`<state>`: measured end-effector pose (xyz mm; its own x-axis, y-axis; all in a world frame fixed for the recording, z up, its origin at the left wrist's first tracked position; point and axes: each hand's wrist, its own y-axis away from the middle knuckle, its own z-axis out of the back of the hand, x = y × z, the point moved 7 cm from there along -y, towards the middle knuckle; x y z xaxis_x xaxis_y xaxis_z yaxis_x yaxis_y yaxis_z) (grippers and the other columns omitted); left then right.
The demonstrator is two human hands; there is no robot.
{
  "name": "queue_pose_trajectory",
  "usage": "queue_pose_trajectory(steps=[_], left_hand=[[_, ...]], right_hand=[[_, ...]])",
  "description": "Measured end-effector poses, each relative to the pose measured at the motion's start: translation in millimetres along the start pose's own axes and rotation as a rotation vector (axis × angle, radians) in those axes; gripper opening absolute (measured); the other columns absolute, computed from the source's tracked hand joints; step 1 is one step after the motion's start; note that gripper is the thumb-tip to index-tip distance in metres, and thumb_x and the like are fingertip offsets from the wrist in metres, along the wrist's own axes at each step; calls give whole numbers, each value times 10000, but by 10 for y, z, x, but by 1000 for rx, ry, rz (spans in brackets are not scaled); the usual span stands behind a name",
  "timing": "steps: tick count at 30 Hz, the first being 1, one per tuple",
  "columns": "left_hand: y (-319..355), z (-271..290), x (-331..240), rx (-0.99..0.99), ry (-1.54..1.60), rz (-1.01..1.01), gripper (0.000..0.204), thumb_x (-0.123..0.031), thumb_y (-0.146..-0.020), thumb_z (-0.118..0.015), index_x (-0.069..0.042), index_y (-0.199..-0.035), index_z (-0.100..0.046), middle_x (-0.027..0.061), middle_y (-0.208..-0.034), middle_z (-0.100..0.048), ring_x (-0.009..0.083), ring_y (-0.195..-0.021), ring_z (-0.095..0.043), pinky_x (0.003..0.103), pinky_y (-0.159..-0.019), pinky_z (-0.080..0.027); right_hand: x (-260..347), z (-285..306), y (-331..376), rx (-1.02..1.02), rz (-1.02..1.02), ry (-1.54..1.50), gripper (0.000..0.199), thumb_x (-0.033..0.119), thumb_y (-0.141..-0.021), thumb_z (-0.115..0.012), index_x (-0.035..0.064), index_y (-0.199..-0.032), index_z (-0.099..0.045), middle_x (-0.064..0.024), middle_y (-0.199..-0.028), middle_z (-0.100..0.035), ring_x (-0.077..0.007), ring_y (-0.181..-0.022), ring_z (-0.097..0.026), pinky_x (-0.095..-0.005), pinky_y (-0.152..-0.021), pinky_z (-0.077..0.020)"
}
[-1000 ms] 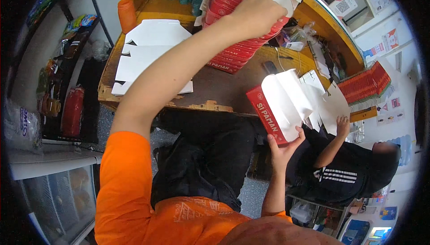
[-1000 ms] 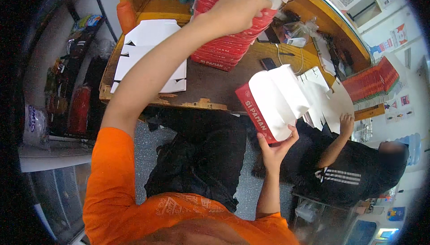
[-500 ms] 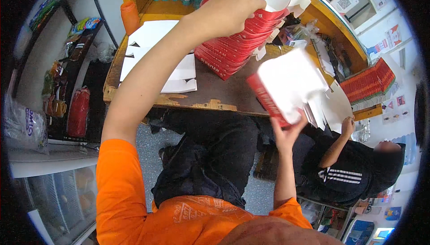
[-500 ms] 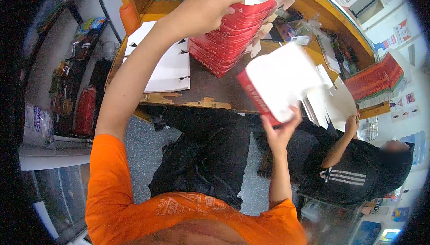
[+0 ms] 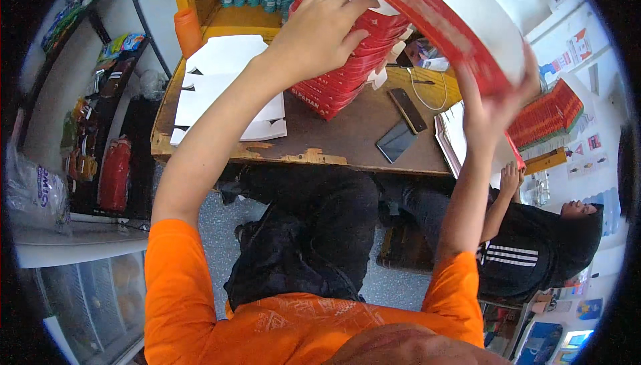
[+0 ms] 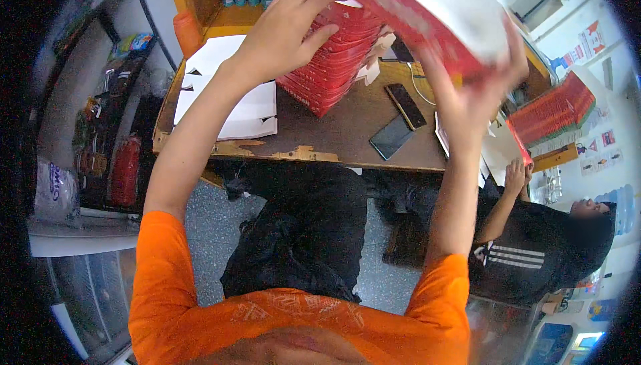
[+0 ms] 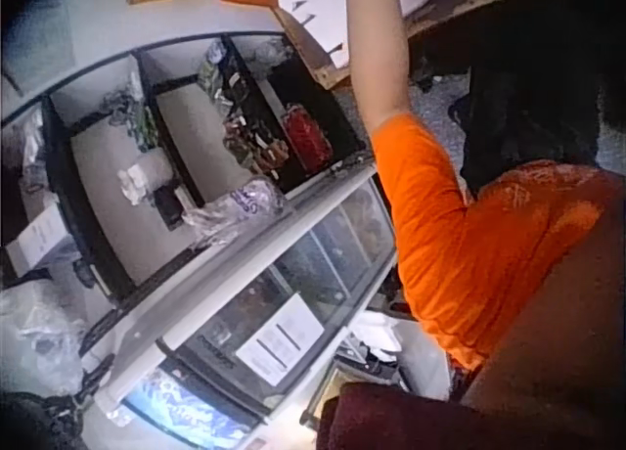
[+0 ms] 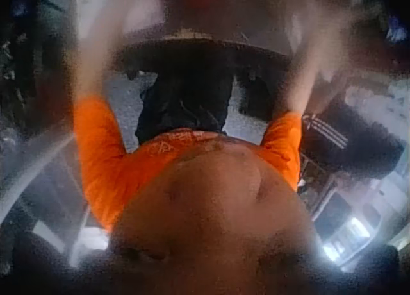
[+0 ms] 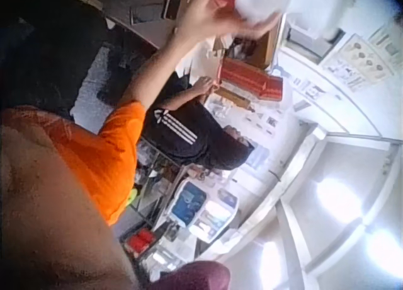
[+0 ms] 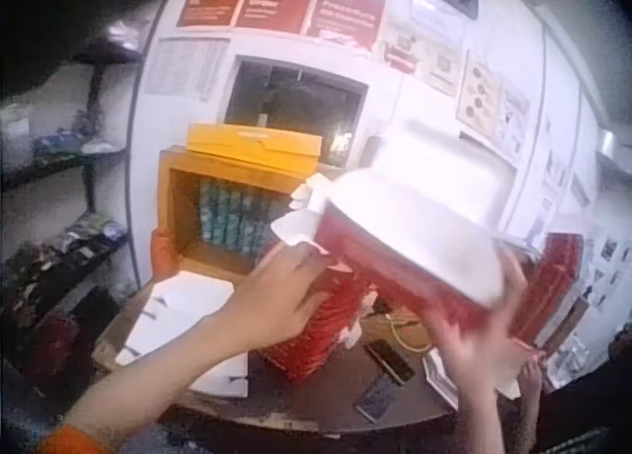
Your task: The person operates a cup-sealing machine to seal a plastic cup, then moves to a counter to assemble red and white cardboard boxes by folding and interlocking their flaps.
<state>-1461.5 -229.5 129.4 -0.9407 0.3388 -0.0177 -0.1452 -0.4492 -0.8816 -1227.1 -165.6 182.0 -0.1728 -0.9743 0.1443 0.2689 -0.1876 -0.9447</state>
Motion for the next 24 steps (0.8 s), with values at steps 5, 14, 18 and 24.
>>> queue_pose_trajectory(steps=[5,14,18,24], left_hand=[[97,76,-54,-52,15,68,476,-182,-920,-682,-22,-1337,-517,229,-1265,-594,420,-1205,-565,487,-1067,-429],[-301,404,41,-197,9,63,473,-272,-927,-735,20,-1245,-543,223,-1227,-578,379,-1141,-589,431,-1014,-457],[-656,108,-13,244,-6,110,451,-385,-848,-785,34,-979,-684,212,-867,-692,379,-867,-687,444,-873,-528],[-774,32,-28,382,0,204,417,-329,-888,-764,68,-997,-697,231,-838,-732,290,-768,-751,381,-716,-564]], right_hand=[[-160,-688,-635,428,-289,-278,855,163,-775,-856,80,-1482,-382,-211,-1306,-542,-303,-1157,-608,-422,-947,-535],[-101,-1162,-475,165,137,42,792,266,-786,-853,122,-1444,-437,-225,-1335,-551,-404,-1229,-581,-457,-1032,-492],[-147,-1133,-360,126,85,-21,763,230,-758,-791,139,-1436,-454,-247,-1346,-532,-462,-1239,-546,-484,-1054,-463],[-338,-972,-244,201,100,-154,702,165,-802,-822,92,-1400,-461,-218,-1335,-515,-337,-1098,-628,-429,-938,-537]])
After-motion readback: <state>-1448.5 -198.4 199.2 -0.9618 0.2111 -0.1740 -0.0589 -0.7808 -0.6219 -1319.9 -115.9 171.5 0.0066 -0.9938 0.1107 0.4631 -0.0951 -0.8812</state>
